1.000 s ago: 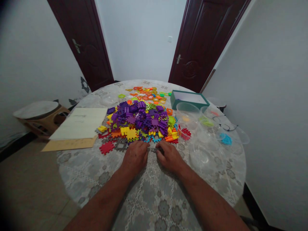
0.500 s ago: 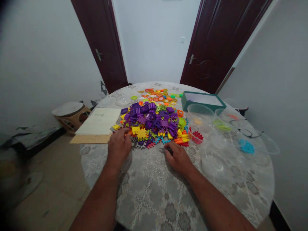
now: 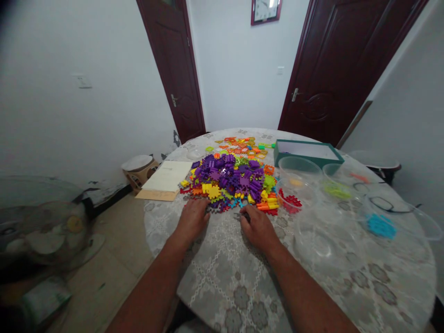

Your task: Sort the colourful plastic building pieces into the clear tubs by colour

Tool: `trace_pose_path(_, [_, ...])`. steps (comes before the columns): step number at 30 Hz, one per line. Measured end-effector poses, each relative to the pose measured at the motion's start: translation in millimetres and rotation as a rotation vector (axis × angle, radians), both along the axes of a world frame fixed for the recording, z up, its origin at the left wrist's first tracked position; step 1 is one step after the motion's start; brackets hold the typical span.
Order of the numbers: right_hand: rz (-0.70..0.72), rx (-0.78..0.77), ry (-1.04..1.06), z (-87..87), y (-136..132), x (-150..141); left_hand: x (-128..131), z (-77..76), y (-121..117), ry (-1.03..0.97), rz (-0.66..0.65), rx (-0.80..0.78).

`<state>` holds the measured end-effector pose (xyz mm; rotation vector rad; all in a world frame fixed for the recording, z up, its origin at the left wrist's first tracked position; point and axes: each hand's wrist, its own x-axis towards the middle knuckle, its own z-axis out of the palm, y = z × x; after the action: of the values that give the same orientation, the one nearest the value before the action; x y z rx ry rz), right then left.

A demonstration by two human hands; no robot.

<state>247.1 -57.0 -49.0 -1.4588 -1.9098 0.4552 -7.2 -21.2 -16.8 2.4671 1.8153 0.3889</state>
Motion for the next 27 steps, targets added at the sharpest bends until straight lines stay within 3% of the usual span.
trace_pose_path(4, [-0.011,-0.004,0.042,-0.4,0.1,-0.1,17.4,-13.2,-16.5,-0.128,-0.110,0.041])
trace_pose_path(8, [-0.037,-0.028,0.102,-0.4,-0.5,-0.5,35.5,-14.9,-19.8,-0.319,-0.215,0.027])
trace_pose_path(14, [-0.101,-0.068,0.308,3.9,0.0,-2.7,38.1,2.1,-11.7,-0.764,-0.041,-0.082])
trace_pose_path(17, [-0.125,-0.115,0.516,7.2,1.4,-7.4,34.7,9.2,-10.5,-0.992,0.014,-0.261])
trace_pose_path(21, [-0.102,-0.270,0.735,13.0,-1.0,-15.8,38.4,9.6,-15.2,-1.304,-0.021,-0.554])
trace_pose_path(27, [0.017,-0.324,0.726,13.0,-5.2,-22.0,52.1,-1.5,-28.1,-1.226,-0.176,-0.598])
